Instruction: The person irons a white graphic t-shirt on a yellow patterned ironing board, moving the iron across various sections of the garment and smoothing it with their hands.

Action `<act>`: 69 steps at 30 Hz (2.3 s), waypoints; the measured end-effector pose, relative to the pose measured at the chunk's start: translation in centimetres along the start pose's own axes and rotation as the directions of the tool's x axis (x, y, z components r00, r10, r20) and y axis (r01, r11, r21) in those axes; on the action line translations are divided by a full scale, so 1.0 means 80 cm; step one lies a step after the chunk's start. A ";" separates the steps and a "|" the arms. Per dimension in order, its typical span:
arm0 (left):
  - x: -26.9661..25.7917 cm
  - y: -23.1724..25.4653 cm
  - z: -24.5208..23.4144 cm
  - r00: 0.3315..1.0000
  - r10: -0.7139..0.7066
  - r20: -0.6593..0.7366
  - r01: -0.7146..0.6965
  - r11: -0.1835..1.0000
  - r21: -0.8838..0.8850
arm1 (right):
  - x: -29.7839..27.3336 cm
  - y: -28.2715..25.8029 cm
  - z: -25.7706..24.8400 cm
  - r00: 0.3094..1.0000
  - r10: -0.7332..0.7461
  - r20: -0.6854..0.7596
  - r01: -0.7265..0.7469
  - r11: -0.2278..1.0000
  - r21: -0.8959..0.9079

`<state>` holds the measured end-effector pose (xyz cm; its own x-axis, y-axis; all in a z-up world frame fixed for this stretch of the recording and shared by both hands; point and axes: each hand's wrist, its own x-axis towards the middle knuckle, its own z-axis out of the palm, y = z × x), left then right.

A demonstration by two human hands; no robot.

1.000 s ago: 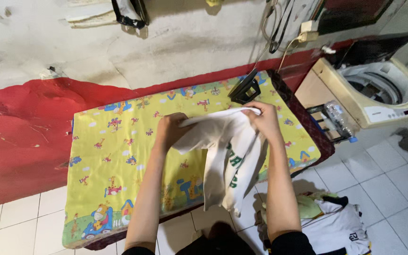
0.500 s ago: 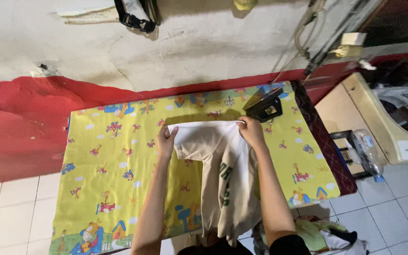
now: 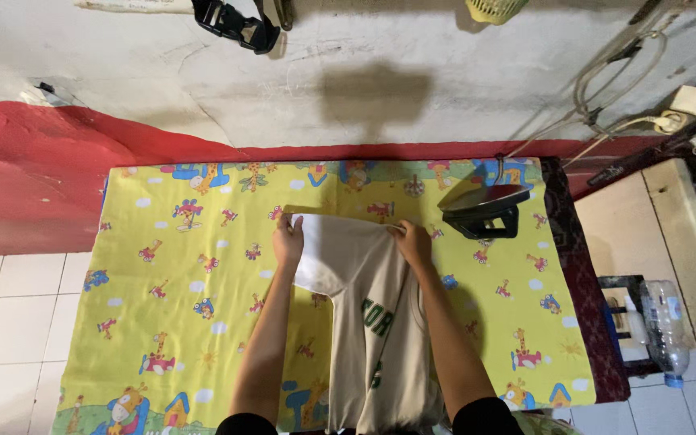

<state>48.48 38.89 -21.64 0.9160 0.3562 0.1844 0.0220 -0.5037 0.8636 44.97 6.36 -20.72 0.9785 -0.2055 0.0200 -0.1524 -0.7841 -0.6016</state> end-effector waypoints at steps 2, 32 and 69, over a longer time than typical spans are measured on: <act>-0.003 -0.010 0.002 1.000 -0.022 0.011 0.022 1.000 0.000 | -0.001 0.010 0.012 0.993 -0.098 -0.062 0.093 0.993 -0.079; -0.098 0.029 0.033 0.799 0.298 0.522 -0.571 0.646 0.506 | -0.062 -0.046 0.084 0.774 -0.633 0.017 0.628 0.765 -0.139; -0.187 0.110 0.129 0.606 0.448 0.657 -0.741 0.618 0.263 | -0.004 0.178 -0.128 0.895 0.299 -0.330 0.220 0.348 0.911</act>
<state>39.08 20.96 -21.65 0.8284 -0.5269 0.1901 -0.5601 -0.7819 0.2737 41.06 -10.74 -21.08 0.7842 -0.6120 0.1018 0.2892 0.2154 -0.9327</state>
